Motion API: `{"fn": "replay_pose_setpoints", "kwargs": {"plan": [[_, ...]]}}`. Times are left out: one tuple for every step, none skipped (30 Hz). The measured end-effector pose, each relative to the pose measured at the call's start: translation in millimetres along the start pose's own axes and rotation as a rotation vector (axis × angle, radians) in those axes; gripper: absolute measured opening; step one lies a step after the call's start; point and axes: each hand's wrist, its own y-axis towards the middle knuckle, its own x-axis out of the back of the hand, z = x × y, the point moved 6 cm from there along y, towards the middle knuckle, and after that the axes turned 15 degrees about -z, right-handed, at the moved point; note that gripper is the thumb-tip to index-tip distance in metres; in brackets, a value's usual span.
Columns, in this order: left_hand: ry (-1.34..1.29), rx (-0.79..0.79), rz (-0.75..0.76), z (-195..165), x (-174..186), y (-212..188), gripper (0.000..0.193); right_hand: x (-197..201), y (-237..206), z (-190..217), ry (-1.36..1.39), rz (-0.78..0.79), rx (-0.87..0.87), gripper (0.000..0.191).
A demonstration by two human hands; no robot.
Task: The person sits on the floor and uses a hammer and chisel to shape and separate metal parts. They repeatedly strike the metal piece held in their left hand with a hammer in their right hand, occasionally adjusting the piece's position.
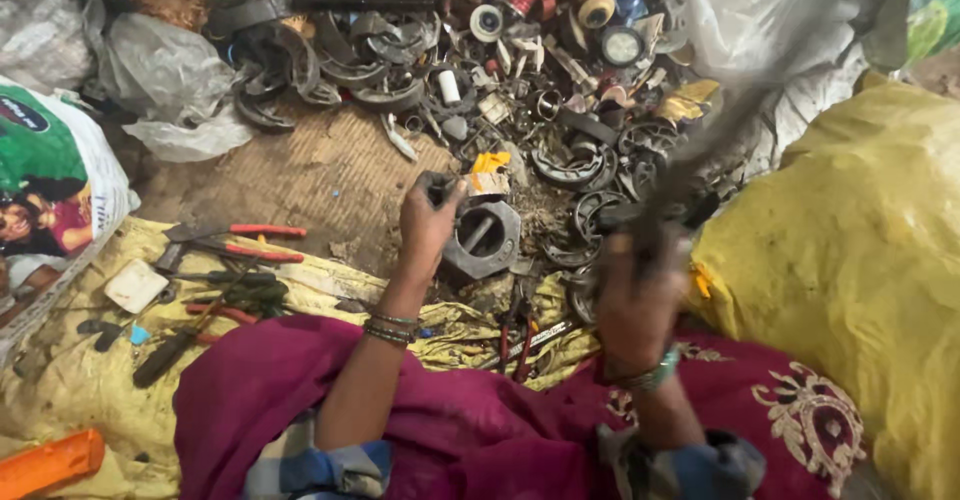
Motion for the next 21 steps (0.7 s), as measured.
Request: {"fn": "replay_pose_setpoints", "kwargs": {"plan": [[-0.011,0.003,0.003,0,-1,0,0.028,5,4,6,0.128,-0.068,0.048,0.016],[-0.026,0.002,0.008,-1,-1,1,0.029,11,4,7,0.259,-0.156,0.118,0.018],[-0.040,0.003,0.013,-2,-1,1,0.029,11,-3,-3,0.335,-0.203,0.128,0.019],[0.000,0.027,0.028,0,-1,1,0.030,6,-12,-21,0.345,-0.212,0.090,0.021],[0.038,0.051,0.043,1,-1,1,0.031,-6,-24,-45,0.271,-0.181,0.040,0.023],[0.073,0.072,0.057,2,-1,0,0.031,-28,-39,-71,-0.140,-0.002,0.036,0.024],[0.061,0.038,0.049,-1,1,0,0.032,-51,-59,-98,-0.498,0.242,0.035,0.026],[0.046,0.001,0.043,-5,3,-1,0.033,-68,-80,-120,-0.667,0.521,0.005,0.028],[0.034,-0.040,0.036,-9,4,-2,0.033,-72,-92,-127,-0.654,0.578,0.009,0.030],[0.049,-0.069,0.033,-11,8,-3,0.033,-75,-96,-124,-0.589,0.532,0.015,0.033],[0.056,-0.099,0.025,-14,10,-4,0.034,-75,-93,-113,-0.527,0.484,0.032,0.035],[0.060,-0.113,0.012,-17,11,-5,0.034,-69,-86,-96,-0.475,0.452,0.050,0.038],[0.079,-0.058,0.027,-13,12,-4,0.034,-58,-84,-77,-0.478,0.453,-0.021,0.034],[0.094,-0.007,0.056,-10,11,-5,0.033,-48,-73,-59,-0.490,0.440,-0.098,0.030],[0.088,0.013,0.057,-8,11,-3,0.033,-46,-50,-40,-0.485,0.413,-0.132,0.027],[0.082,0.005,0.036,-8,11,0,0.032,-40,-29,-8,-0.395,0.286,0.014,0.026],[0.088,0.010,0.026,-6,8,2,0.032,-28,-19,21,-0.307,0.166,0.137,0.025],[0.105,0.024,0.033,-2,7,0,0.032,-13,-11,29,-0.155,0.050,0.025,0.021],[0.110,0.044,0.050,3,5,-1,0.032,-2,-4,26,-0.007,-0.069,-0.088,0.018],[0.105,0.053,0.062,6,1,-1,0.032,0,-5,24,0.125,-0.141,-0.025,0.016],[0.096,0.057,0.075,9,-2,0,0.032,5,-8,14,0.246,-0.203,0.058,0.018]]}}
